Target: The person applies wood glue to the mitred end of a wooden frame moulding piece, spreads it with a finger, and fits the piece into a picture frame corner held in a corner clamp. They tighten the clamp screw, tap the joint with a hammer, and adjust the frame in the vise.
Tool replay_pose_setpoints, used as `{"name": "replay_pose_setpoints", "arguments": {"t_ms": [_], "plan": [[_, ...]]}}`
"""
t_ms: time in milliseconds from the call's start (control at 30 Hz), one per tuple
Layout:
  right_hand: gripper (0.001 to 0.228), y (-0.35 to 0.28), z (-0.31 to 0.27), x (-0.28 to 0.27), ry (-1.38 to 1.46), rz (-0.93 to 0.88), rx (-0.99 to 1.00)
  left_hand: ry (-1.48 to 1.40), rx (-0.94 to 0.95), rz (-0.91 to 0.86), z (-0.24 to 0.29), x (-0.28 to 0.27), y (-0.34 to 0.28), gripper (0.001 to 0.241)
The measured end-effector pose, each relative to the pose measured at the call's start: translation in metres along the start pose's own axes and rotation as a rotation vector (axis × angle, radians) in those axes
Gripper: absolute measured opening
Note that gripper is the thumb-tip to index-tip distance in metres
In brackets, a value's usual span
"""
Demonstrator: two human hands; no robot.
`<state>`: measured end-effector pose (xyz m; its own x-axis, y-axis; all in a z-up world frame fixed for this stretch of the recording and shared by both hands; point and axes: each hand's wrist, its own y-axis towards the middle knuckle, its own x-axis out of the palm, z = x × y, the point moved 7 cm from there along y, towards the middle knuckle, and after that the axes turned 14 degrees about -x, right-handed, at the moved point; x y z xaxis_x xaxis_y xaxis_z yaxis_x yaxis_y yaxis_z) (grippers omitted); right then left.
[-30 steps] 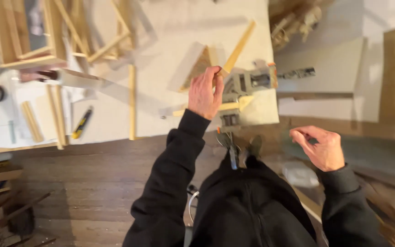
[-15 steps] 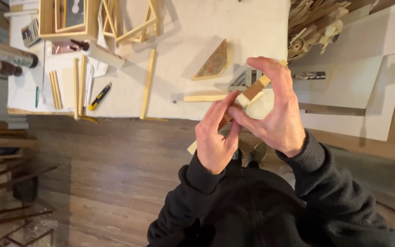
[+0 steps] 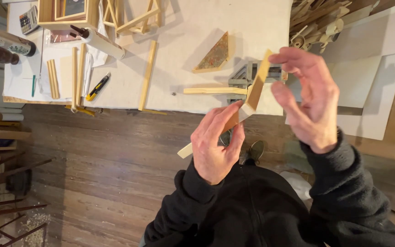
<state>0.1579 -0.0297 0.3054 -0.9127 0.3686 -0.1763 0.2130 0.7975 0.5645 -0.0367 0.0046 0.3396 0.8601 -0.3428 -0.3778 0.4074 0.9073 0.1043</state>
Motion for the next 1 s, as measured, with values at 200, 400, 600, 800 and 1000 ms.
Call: {"name": "replay_pose_setpoints", "arguments": {"t_ms": [200, 400, 600, 800, 1000], "plan": [[0.054, -0.004, -0.032, 0.007, -0.014, -0.140, -0.169, 0.058, -0.007, -0.031, 0.004, -0.012, 0.001, 0.043], [0.079, -0.010, -0.060, 0.035, -0.131, -0.212, -0.226, 0.027, -0.051, -0.036, 0.004, -0.012, 0.001, 0.046], [0.079, -0.028, -0.045, 0.026, -0.214, -0.182, -0.374, 0.079, -0.061, -0.004, 0.005, -0.015, 0.002, 0.047], [0.092, 0.005, -0.047, 0.022, -0.142, -0.148, -0.378, 0.118, 0.004, -0.105, 0.016, -0.019, 0.000, 0.044], [0.086, 0.017, -0.049, 0.023, 0.082, -0.182, -0.260, 0.112, 0.045, -0.156, 0.022, -0.023, -0.005, 0.044]]}}
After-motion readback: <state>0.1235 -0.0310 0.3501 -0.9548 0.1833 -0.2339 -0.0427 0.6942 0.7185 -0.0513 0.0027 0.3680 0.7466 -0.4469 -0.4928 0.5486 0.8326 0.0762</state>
